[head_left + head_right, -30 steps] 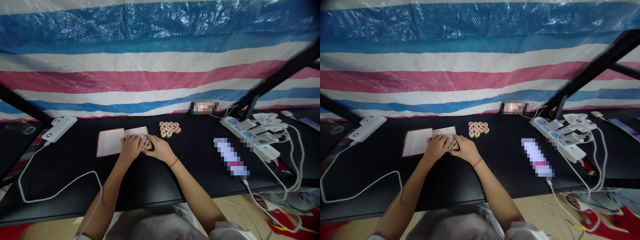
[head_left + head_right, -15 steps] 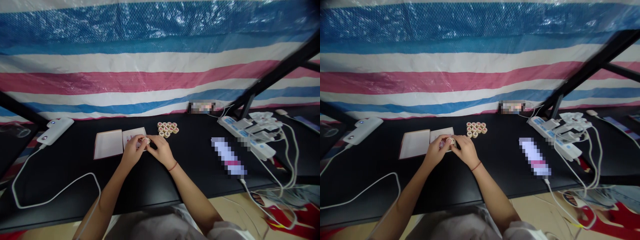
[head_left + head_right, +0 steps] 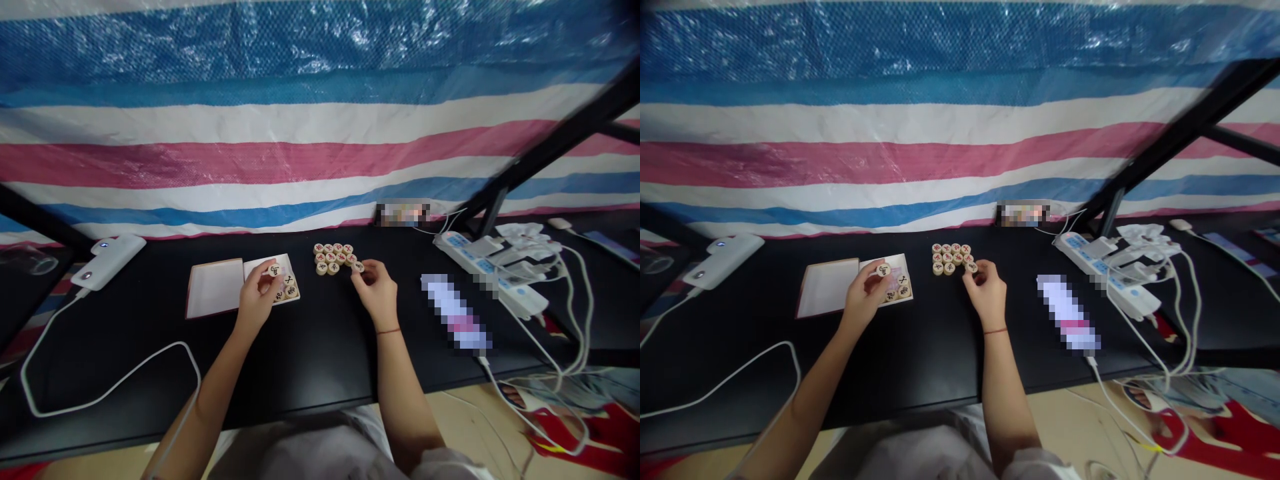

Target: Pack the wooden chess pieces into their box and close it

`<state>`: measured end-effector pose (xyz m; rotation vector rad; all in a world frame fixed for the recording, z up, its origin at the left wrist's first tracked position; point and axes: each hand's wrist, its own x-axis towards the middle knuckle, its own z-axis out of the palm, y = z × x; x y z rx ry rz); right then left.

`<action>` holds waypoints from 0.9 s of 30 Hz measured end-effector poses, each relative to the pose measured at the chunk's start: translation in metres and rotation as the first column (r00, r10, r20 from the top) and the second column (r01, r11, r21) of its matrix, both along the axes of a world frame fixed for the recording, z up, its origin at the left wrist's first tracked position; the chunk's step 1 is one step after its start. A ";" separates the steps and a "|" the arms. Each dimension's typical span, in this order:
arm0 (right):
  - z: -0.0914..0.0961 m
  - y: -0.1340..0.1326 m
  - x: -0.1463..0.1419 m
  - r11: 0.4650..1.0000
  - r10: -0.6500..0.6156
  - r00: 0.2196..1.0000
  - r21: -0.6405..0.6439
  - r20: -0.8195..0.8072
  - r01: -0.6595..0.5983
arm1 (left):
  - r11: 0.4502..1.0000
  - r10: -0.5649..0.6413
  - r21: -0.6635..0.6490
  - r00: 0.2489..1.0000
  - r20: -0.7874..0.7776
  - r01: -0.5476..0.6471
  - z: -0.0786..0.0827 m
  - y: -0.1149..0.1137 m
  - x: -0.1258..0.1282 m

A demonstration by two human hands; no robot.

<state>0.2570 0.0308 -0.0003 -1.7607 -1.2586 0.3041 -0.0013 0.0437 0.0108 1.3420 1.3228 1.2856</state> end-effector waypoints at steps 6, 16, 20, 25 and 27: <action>-0.014 0.004 0.001 0.991 0.126 0.965 -0.073 0.228 -0.112 | 0.984 -0.004 0.167 0.951 -0.308 0.059 0.006 -0.006 0.002; 0.017 -0.008 -0.044 0.917 0.374 0.927 0.139 0.020 -0.374 | 0.889 0.030 0.383 0.802 -0.596 0.252 0.004 -0.015 0.017; 0.023 -0.014 -0.075 0.783 0.612 0.790 0.171 -0.035 -0.598 | 0.873 0.009 0.373 0.754 -0.657 0.315 0.001 -0.017 0.019; 0.021 -0.014 -0.073 0.818 0.565 0.821 0.183 -0.081 -0.545 | 0.861 0.010 0.367 0.710 -0.704 0.352 0.002 -0.017 0.019; 0.017 -0.011 -0.058 0.903 0.414 0.906 0.169 -0.090 -0.396 | 0.864 0.046 0.378 0.696 -0.716 0.332 0.002 -0.016 0.018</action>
